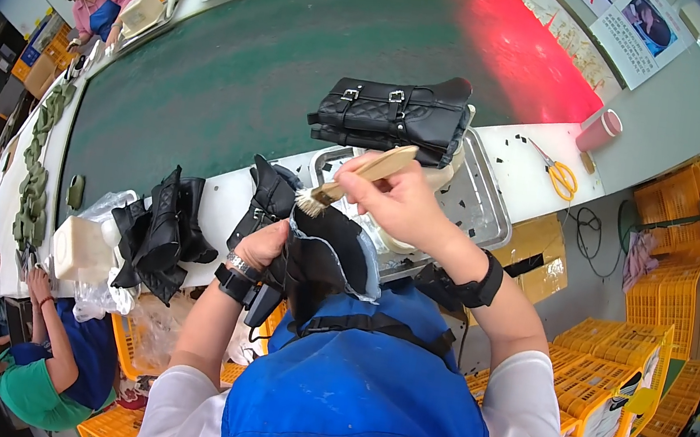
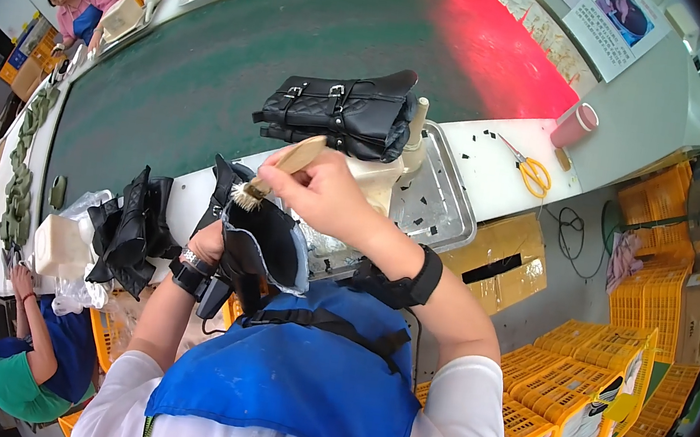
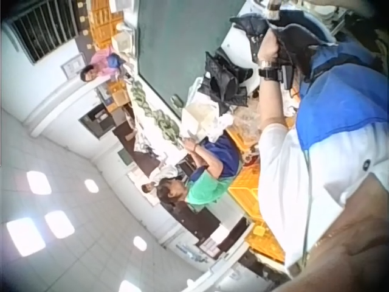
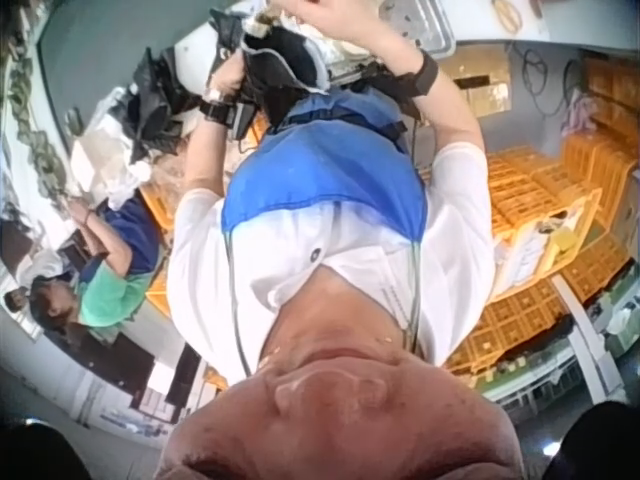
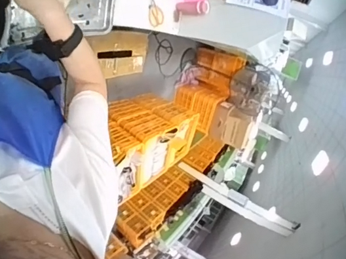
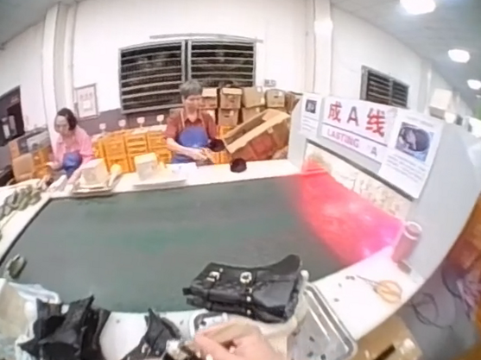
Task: Applying glue or adhesive to the edges and interior of black boots using a brush.
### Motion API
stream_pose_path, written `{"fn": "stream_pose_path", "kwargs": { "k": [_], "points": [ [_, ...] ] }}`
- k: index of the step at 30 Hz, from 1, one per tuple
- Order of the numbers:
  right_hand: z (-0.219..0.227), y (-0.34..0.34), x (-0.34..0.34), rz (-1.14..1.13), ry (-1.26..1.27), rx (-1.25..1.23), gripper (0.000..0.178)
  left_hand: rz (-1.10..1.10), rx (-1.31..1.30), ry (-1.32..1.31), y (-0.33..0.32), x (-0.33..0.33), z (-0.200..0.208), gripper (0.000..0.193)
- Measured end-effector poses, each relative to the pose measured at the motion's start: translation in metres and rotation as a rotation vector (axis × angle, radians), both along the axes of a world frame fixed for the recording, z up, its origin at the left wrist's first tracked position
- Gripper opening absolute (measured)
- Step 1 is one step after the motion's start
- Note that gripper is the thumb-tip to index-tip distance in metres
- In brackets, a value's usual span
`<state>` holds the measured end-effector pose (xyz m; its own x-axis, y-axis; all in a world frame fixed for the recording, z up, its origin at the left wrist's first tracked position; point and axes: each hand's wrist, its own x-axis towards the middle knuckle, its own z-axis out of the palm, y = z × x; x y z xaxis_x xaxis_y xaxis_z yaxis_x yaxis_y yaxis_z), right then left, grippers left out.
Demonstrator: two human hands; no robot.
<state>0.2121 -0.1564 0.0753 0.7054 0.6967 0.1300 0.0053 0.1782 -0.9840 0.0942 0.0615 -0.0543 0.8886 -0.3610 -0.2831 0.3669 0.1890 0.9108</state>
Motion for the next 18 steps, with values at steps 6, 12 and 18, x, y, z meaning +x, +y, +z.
{"fn": "stream_pose_path", "kwargs": {
  "k": [6,12,18],
  "points": [
    [-0.001,0.003,-0.006,-0.074,-0.618,-0.133,0.016,0.027,-0.030,-0.010,-0.006,0.000,0.001,0.063],
    [0.006,-0.007,-0.007,-0.095,-0.706,-0.275,0.018,0.045,-0.098,0.027,-0.009,0.000,0.005,0.069],
    [0.015,-0.018,-0.003,-0.076,-0.637,-0.386,0.025,0.004,-0.129,-0.054,-0.012,0.001,0.014,0.071]
  ]
}}
